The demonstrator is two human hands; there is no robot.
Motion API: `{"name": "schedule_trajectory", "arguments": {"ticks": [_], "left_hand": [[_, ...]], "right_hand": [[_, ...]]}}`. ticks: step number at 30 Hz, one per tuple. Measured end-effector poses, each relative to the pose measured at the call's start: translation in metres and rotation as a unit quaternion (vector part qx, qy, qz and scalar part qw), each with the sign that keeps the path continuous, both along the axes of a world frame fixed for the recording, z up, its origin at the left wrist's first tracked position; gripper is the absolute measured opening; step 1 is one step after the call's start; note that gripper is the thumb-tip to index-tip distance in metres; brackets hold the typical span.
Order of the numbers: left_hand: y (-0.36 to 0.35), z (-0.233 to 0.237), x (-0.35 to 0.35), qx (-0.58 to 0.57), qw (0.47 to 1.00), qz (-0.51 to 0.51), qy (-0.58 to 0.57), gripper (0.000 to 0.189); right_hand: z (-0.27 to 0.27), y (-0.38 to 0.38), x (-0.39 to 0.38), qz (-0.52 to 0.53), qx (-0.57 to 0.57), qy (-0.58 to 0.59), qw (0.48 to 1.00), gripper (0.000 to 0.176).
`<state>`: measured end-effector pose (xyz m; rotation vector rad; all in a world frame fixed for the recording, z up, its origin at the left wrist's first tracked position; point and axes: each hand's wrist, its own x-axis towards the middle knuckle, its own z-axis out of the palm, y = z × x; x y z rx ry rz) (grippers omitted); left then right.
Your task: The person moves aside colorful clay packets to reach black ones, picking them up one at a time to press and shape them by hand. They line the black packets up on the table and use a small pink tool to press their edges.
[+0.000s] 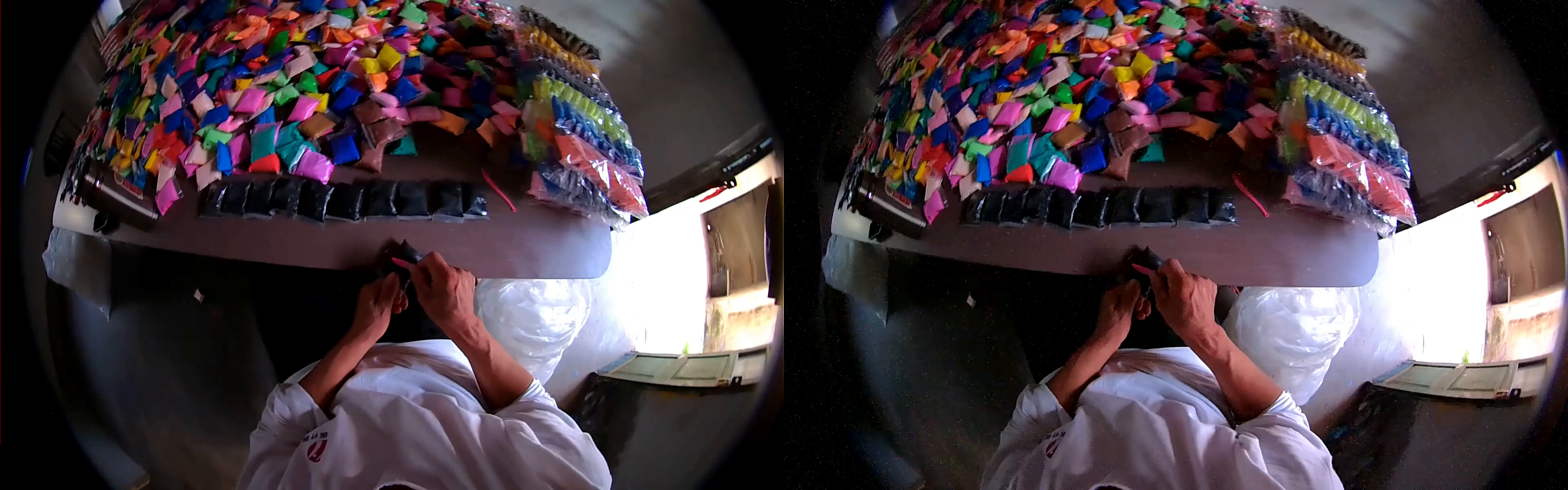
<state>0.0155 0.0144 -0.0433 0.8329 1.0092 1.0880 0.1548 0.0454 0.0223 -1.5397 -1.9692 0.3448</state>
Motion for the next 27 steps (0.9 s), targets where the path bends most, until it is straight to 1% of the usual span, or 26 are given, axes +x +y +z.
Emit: {"name": "schedule_trajectory", "arguments": {"ticks": [2,3,5,7,9,11,12,13,15,16,17,19,20,21,22,23,24,25,26,27], "left_hand": [[-0.002,0.002,0.002,0.023,0.999,0.020,0.026,0.047],[-0.003,0.003,0.003,0.028,0.999,0.011,0.022,0.047],[-0.006,0.003,-0.001,0.018,0.996,0.037,0.083,0.049],[-0.005,0.000,-0.005,0.022,0.997,0.025,0.066,0.051],[-0.008,0.001,-0.006,0.024,0.998,0.023,0.056,0.051],[-0.008,0.006,-0.005,0.021,0.998,0.012,0.053,0.051],[-0.006,0.008,-0.003,0.019,0.999,0.001,0.050,0.051],[-0.006,0.010,-0.001,0.022,0.998,0.000,0.051,0.051],[-0.007,0.011,0.000,0.010,0.999,-0.023,0.033,0.051],[-0.006,0.011,-0.001,0.012,0.999,-0.035,0.029,0.049],[-0.006,0.010,-0.001,0.013,0.999,-0.037,0.032,0.049],[-0.006,0.010,0.000,0.011,0.999,-0.040,0.027,0.049],[-0.005,0.012,0.001,0.012,0.999,-0.042,0.030,0.049],[-0.006,0.018,0.003,0.012,0.998,-0.043,0.036,0.049],[-0.006,0.023,0.006,0.012,0.998,-0.043,0.041,0.049],[-0.006,0.028,0.009,0.013,0.998,-0.047,0.044,0.049],[-0.007,0.032,0.012,0.017,0.996,-0.053,0.069,0.050],[-0.008,0.034,0.013,0.022,0.994,-0.059,0.094,0.050],[-0.007,0.028,0.012,0.052,0.993,-0.085,0.068,0.047],[-0.007,0.031,0.012,0.052,0.992,-0.089,0.072,0.047]], "right_hand": [[0.000,0.005,0.011,-0.025,-0.034,-0.018,0.999,0.018],[-0.003,0.010,0.021,-0.034,-0.029,-0.022,0.999,0.018],[-0.015,0.023,0.050,-0.171,-0.032,-0.037,0.984,0.017],[-0.023,0.031,0.091,-0.198,0.054,-0.033,0.978,0.014],[-0.014,0.034,0.124,-0.207,0.087,0.003,0.975,0.013],[-0.014,0.041,0.153,-0.248,0.074,-0.046,0.965,0.013],[-0.009,0.044,0.162,-0.277,0.031,-0.063,0.958,0.012],[-0.009,0.048,0.172,-0.278,0.033,-0.062,0.958,0.012],[-0.011,0.056,0.183,-0.294,0.103,-0.126,0.942,0.012],[-0.012,0.059,0.183,-0.285,0.185,-0.137,0.930,0.013],[-0.013,0.057,0.181,-0.288,0.185,-0.135,0.930,0.013],[-0.003,0.048,0.152,-0.264,0.212,-0.085,0.937,0.012],[-0.013,0.039,0.140,-0.217,0.183,-0.032,0.958,0.009],[-0.017,0.023,0.119,-0.181,0.076,0.099,0.976,0.009],[-0.017,0.008,0.102,-0.121,0.059,0.057,0.989,0.013],[-0.012,-0.002,0.078,-0.102,-0.039,0.139,0.984,0.025],[0.007,-0.011,0.060,-0.086,-0.095,0.099,0.987,0.034],[0.015,-0.018,0.050,-0.079,-0.128,0.125,0.981,0.037],[0.009,-0.020,0.046,-0.051,-0.148,0.169,0.973,0.038],[0.006,-0.021,0.043,-0.024,-0.169,0.211,0.962,0.040]]}}
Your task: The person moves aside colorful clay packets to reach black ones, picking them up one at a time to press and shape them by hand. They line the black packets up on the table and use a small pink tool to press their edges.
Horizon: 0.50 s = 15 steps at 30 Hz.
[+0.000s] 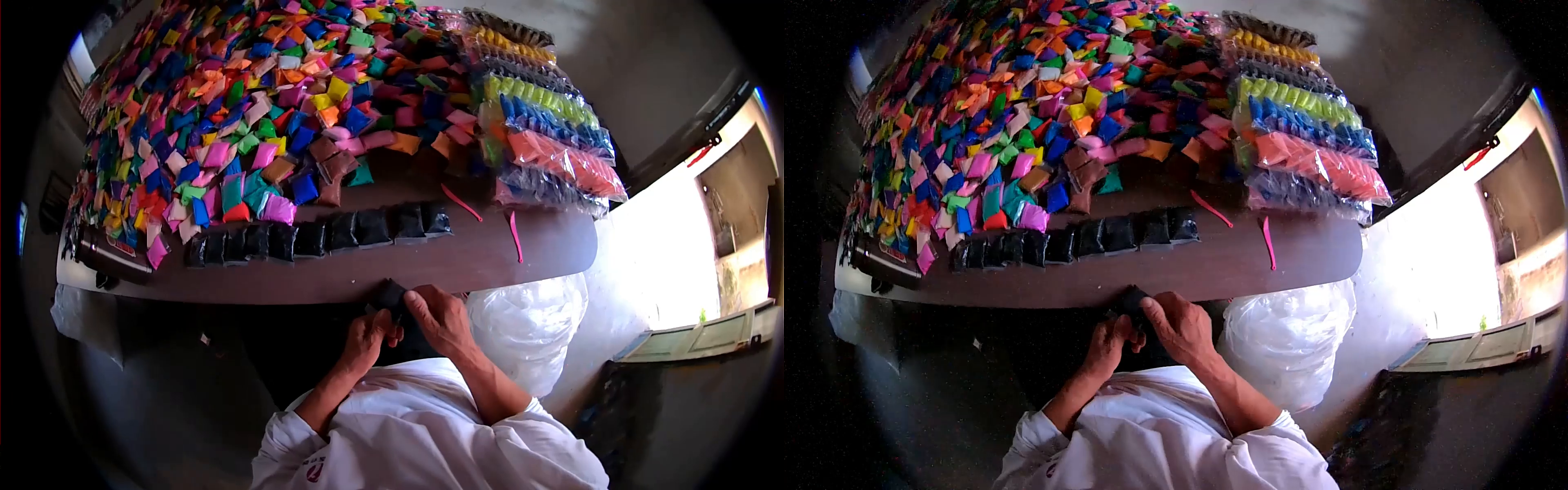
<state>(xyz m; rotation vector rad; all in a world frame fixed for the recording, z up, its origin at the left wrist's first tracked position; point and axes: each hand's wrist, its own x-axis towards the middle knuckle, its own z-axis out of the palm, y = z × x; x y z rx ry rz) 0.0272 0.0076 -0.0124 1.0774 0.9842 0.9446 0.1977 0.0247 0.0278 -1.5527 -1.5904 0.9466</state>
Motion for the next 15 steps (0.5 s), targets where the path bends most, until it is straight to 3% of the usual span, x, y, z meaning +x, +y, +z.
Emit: {"name": "schedule_trajectory", "arguments": {"ticks": [4,6,7,9,12,15], "left_hand": [[0.001,0.010,0.004,0.024,1.000,-0.016,0.011,0.045],[-0.001,0.008,0.006,0.030,0.999,-0.011,0.016,0.044],[-0.002,0.005,0.007,0.014,1.000,-0.011,0.019,0.046],[-0.001,0.001,0.008,0.025,0.999,-0.038,0.021,0.046],[-0.003,-0.002,0.007,0.029,0.996,-0.081,0.032,0.044],[-0.005,-0.008,0.005,0.023,0.993,-0.096,0.067,0.041]], "right_hand": [[0.002,0.002,-0.006,-0.004,-0.036,0.038,0.999,0.041],[-0.003,0.000,-0.007,-0.012,-0.079,0.148,0.986,0.041],[-0.004,0.001,-0.006,-0.011,-0.079,0.147,0.986,0.041],[-0.006,0.002,-0.004,-0.010,-0.025,0.300,0.954,0.033],[-0.005,0.026,0.023,-0.093,0.128,0.246,0.956,0.025],[0.006,0.066,0.072,-0.143,0.176,0.021,0.974,0.028]]}}
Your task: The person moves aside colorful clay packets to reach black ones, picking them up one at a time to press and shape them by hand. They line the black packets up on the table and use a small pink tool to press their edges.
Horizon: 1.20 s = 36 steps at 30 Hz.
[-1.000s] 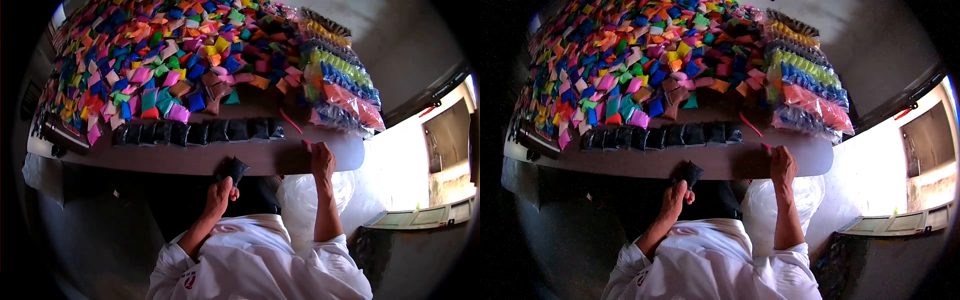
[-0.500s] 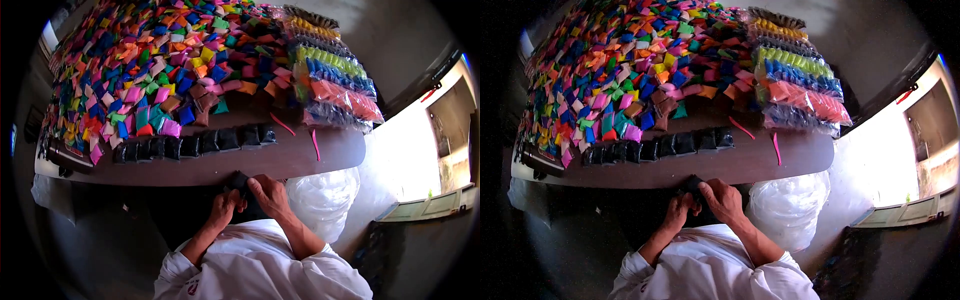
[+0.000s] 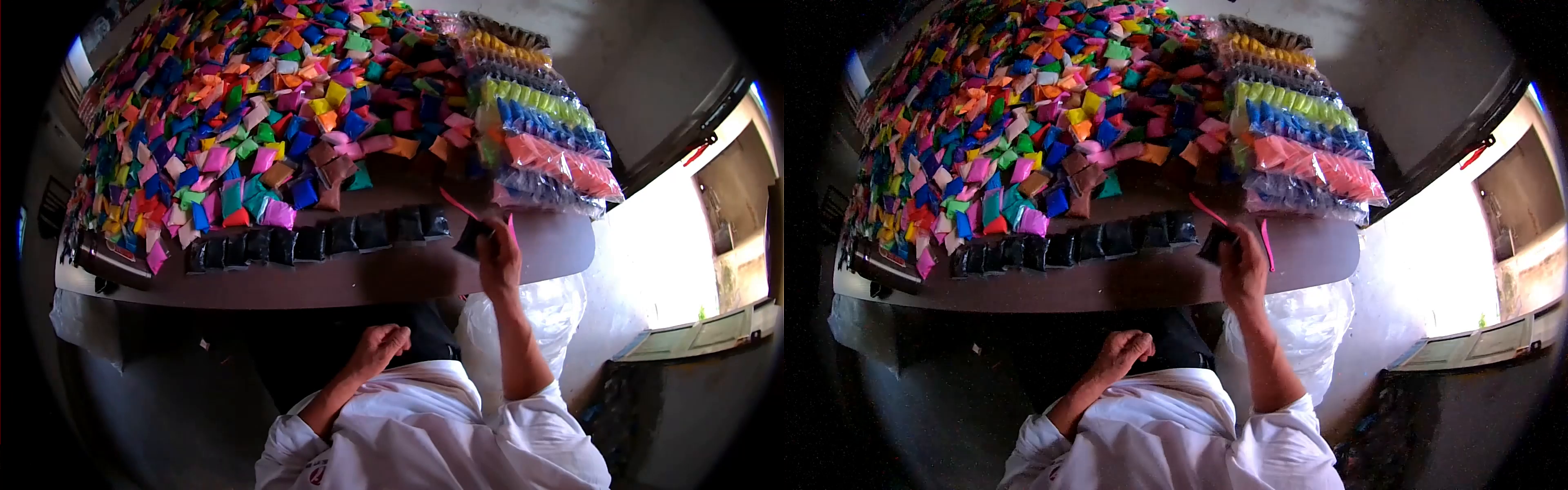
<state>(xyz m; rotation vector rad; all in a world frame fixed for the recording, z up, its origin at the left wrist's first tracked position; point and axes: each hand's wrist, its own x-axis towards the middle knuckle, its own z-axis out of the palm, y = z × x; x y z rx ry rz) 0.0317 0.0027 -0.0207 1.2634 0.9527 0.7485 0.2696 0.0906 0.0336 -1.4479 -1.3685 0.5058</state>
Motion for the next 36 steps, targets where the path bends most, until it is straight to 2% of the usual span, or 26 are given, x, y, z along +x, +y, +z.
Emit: {"name": "schedule_trajectory", "arguments": {"ticks": [1,4,7,11,14,17,19,22,24,25,27,29,33,35,36], "left_hand": [[-0.001,-0.010,-0.003,0.001,1.000,0.000,-0.003,0.041],[-0.001,-0.027,-0.009,-0.044,0.994,0.087,0.044,0.042],[0.000,-0.038,-0.014,-0.049,0.991,0.111,0.052,0.042],[-0.001,-0.048,-0.021,-0.062,0.990,0.117,0.053,0.042],[-0.001,-0.054,-0.025,-0.084,0.987,0.118,0.067,0.042],[-0.002,-0.062,-0.028,-0.105,0.981,0.142,0.078,0.043],[-0.002,-0.060,-0.030,-0.103,0.981,0.145,0.079,0.043],[-0.002,-0.050,-0.035,-0.124,0.973,0.158,0.115,0.042],[-0.004,-0.055,-0.039,-0.128,0.971,0.177,0.094,0.041],[-0.004,-0.054,-0.042,-0.117,0.973,0.183,0.080,0.041],[-0.006,-0.054,-0.051,-0.085,0.974,0.197,0.077,0.041],[-0.011,-0.062,-0.067,-0.059,0.972,0.218,0.068,0.041],[-0.026,-0.061,-0.104,-0.033,0.946,0.303,0.114,0.040],[-0.035,-0.058,-0.123,-0.050,0.946,0.321,-0.010,0.040],[-0.037,-0.038,-0.126,-0.073,0.945,0.319,-0.020,0.040]], "right_hand": [[0.005,0.010,0.012,-0.035,-0.010,-0.095,0.995,0.029],[0.002,0.035,0.032,0.020,-0.065,-0.152,0.986,0.029],[-0.005,0.051,0.032,0.054,-0.044,-0.200,0.977,0.029],[-0.015,0.060,0.023,0.052,-0.049,-0.187,0.980,0.031],[-0.008,0.059,0.015,0.034,-0.098,-0.155,0.982,0.032],[-0.011,0.058,0.014,0.009,-0.080,-0.179,0.981,0.030],[-0.014,0.058,0.012,-0.035,-0.023,-0.268,0.962,0.027],[-0.008,0.053,0.004,-0.027,0.012,-0.268,0.963,0.025],[-0.006,0.052,-0.004,-0.025,0.067,-0.275,0.959,0.023],[-0.007,0.053,-0.006,-0.026,0.082,-0.326,0.941,0.026],[0.011,0.046,-0.027,0.013,0.035,-0.361,0.932,0.037],[0.002,0.051,-0.035,0.058,0.049,-0.391,0.917,0.039],[-0.012,0.051,-0.054,0.068,0.042,-0.418,0.905,0.038],[-0.017,0.051,-0.057,0.065,0.040,-0.416,0.906,0.037],[-0.015,0.049,-0.061,0.061,0.039,-0.418,0.906,0.037]]}}
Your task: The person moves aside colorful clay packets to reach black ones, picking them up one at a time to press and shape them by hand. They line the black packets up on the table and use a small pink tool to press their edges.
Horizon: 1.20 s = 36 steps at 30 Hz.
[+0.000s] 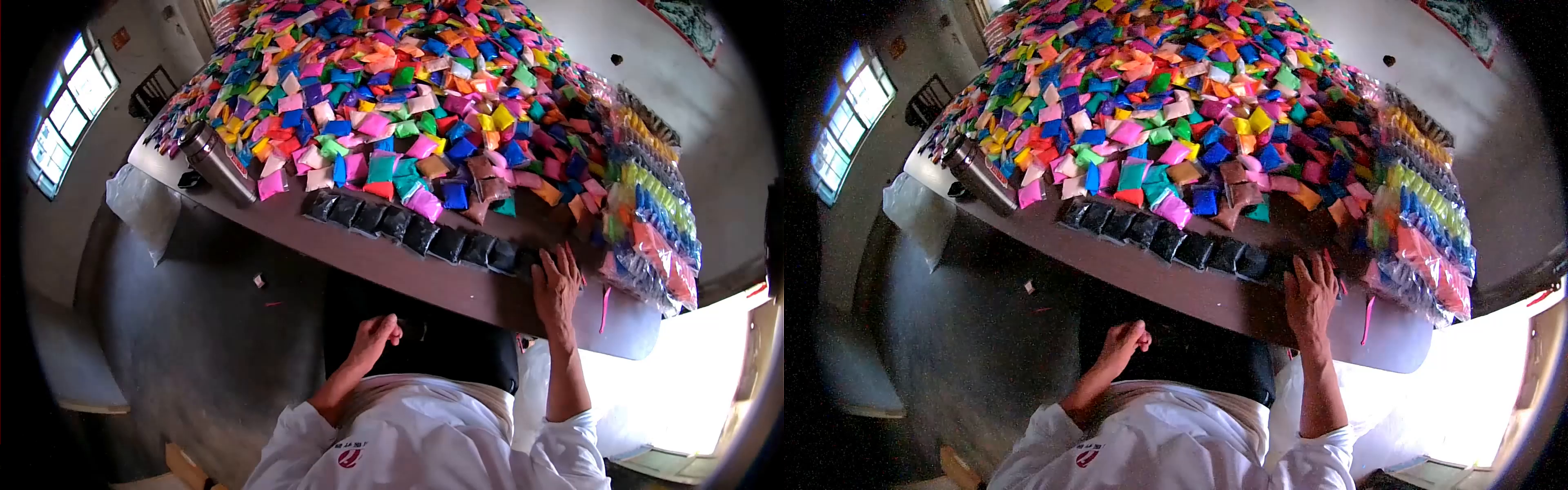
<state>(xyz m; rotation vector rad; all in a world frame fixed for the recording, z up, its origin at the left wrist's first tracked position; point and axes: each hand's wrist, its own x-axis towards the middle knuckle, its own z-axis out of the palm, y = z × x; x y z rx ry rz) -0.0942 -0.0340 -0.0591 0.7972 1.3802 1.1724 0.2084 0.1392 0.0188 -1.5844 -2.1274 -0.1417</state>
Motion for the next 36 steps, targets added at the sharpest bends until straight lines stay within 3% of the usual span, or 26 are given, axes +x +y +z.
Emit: {"name": "schedule_trajectory", "arguments": {"ticks": [4,7,9,11,13,17,19,21,23,31,36], "left_hand": [[-0.003,0.000,-0.006,0.007,1.000,0.005,-0.028,0.039],[-0.004,0.012,-0.016,0.010,0.997,0.022,0.066,0.039],[-0.007,0.012,-0.029,0.009,0.992,0.070,0.108,0.040],[-0.013,-0.011,-0.056,-0.016,0.981,0.134,0.137,0.040],[-0.020,-0.017,-0.078,-0.006,0.980,0.182,0.079,0.039],[-0.029,-0.020,-0.088,-0.025,0.971,0.209,0.116,0.039],[-0.032,-0.015,-0.075,-0.076,0.951,0.198,0.225,0.041],[-0.030,-0.038,-0.067,-0.029,0.934,0.172,0.312,0.041],[-0.023,-0.015,-0.047,-0.086,0.912,0.128,0.380,0.042],[-0.021,-0.022,-0.049,-0.064,0.902,0.108,0.413,0.043],[-0.019,-0.019,-0.045,-0.084,0.892,0.094,0.435,0.039]], "right_hand": [[-0.003,0.001,-0.010,0.003,0.000,0.072,0.997,0.027],[0.001,0.000,0.002,0.005,0.072,0.120,0.990,0.021],[0.001,-0.003,0.016,-0.028,0.083,0.259,0.962,0.021],[-0.001,-0.008,0.033,-0.073,0.084,0.256,0.960,0.020],[-0.004,-0.012,0.047,-0.103,0.052,0.291,0.950,0.019],[-0.013,-0.017,0.064,-0.094,0.070,0.240,0.964,0.019],[-0.014,-0.016,0.065,-0.084,0.094,0.204,0.971,0.021],[-0.015,-0.015,0.062,-0.090,0.063,0.186,0.976,0.023],[-0.018,-0.016,0.057,-0.096,0.046,0.188,0.976,0.024],[-0.016,-0.019,0.058,-0.110,0.030,0.196,0.974,0.023],[0.009,-0.020,0.030,-0.048,0.050,0.143,0.987,0.030]]}}
